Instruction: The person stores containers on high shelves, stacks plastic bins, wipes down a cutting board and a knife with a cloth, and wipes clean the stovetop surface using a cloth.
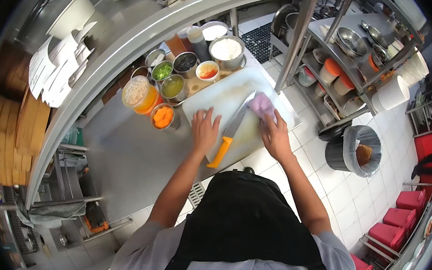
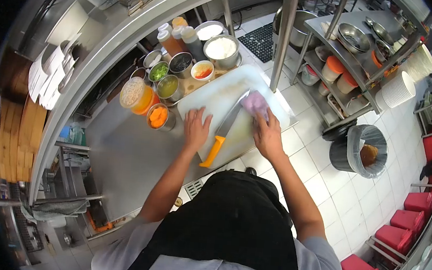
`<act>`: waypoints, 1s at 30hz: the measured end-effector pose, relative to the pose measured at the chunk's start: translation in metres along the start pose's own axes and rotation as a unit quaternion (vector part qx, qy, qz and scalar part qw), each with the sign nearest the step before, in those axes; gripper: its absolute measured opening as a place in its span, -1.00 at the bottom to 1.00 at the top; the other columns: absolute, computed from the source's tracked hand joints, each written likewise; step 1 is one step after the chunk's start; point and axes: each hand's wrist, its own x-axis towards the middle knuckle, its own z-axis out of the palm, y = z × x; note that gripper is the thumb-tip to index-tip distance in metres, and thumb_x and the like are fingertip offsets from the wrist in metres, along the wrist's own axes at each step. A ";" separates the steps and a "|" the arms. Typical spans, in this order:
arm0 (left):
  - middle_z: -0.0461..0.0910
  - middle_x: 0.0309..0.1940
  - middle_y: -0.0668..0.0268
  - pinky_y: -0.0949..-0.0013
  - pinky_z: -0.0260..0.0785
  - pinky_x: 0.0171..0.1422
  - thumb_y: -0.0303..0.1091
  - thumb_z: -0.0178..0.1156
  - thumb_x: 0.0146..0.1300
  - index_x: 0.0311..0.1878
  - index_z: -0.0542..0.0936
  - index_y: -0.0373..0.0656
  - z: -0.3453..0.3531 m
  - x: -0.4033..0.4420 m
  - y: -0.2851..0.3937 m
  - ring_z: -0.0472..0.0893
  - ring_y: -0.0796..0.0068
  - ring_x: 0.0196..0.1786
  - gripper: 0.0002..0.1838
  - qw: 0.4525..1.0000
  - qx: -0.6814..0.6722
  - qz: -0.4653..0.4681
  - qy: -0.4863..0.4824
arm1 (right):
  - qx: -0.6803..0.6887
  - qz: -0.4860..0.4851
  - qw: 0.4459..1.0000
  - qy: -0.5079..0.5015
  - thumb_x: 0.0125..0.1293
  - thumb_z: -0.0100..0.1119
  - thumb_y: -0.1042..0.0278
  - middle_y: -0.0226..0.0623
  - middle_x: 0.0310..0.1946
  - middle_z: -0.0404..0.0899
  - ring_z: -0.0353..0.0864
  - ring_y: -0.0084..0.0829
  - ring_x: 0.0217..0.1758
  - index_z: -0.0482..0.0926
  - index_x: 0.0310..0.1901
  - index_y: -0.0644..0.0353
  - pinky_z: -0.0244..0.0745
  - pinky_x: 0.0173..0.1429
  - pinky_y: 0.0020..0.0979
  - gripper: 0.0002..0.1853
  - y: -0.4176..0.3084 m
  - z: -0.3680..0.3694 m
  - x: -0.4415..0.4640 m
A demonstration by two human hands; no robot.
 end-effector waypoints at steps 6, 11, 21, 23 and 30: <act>0.44 0.19 -0.14 -0.16 0.12 0.39 0.20 0.04 0.38 0.34 0.45 -0.16 0.077 0.112 -0.019 0.37 -0.09 0.28 -0.32 0.991 0.112 -0.047 -0.059 | 0.043 0.124 0.991 -0.021 0.16 0.30 0.49 0.17 0.44 0.11 0.21 0.20 0.44 0.36 0.34 0.17 0.29 0.44 -0.03 -0.34 -0.011 -0.033 -0.074; 0.35 0.30 -0.21 -0.20 -0.04 0.49 0.26 -0.02 0.37 0.42 0.33 -0.22 0.102 0.133 -0.023 0.29 -0.13 0.39 -0.21 0.982 0.074 -0.121 -0.124 | 0.049 0.207 0.976 -0.044 0.21 0.30 0.45 0.16 0.43 0.13 0.29 0.19 0.40 0.34 0.35 0.21 0.34 0.42 -0.05 -0.35 -0.010 -0.038 -0.130; 0.45 0.21 -0.09 -0.09 0.19 0.38 0.01 0.15 0.35 0.25 0.46 -0.38 0.093 0.120 -0.034 0.46 -0.08 0.24 -0.37 0.998 -0.010 -0.055 -0.007 | 0.094 0.224 0.964 -0.106 0.25 0.30 0.39 0.11 0.43 0.15 0.41 0.15 0.33 0.32 0.37 0.18 0.45 0.35 -0.09 -0.35 -0.021 -0.025 -0.138; 0.53 0.08 -0.07 0.01 0.32 0.26 -0.17 0.18 0.34 0.15 0.52 -0.36 0.067 0.108 -0.027 0.53 -0.07 0.13 -0.53 0.994 -0.099 -0.026 0.042 | 0.103 0.207 0.968 -0.100 0.25 0.29 0.41 0.10 0.41 0.20 0.46 0.11 0.29 0.34 0.35 0.20 0.51 0.29 -0.13 -0.38 -0.020 -0.026 -0.130; 0.62 -0.41 0.29 0.39 0.46 -0.20 -0.42 0.18 0.36 -0.11 0.61 -0.24 -0.007 -0.027 0.025 0.59 0.55 -0.34 -0.87 0.912 -0.387 -0.115 -0.069 | 0.467 0.228 0.844 -0.131 0.41 0.09 0.51 -0.16 0.05 0.62 0.68 -0.37 -0.02 0.44 0.23 0.28 0.60 -0.01 -0.38 -0.63 -0.026 -0.021 -0.090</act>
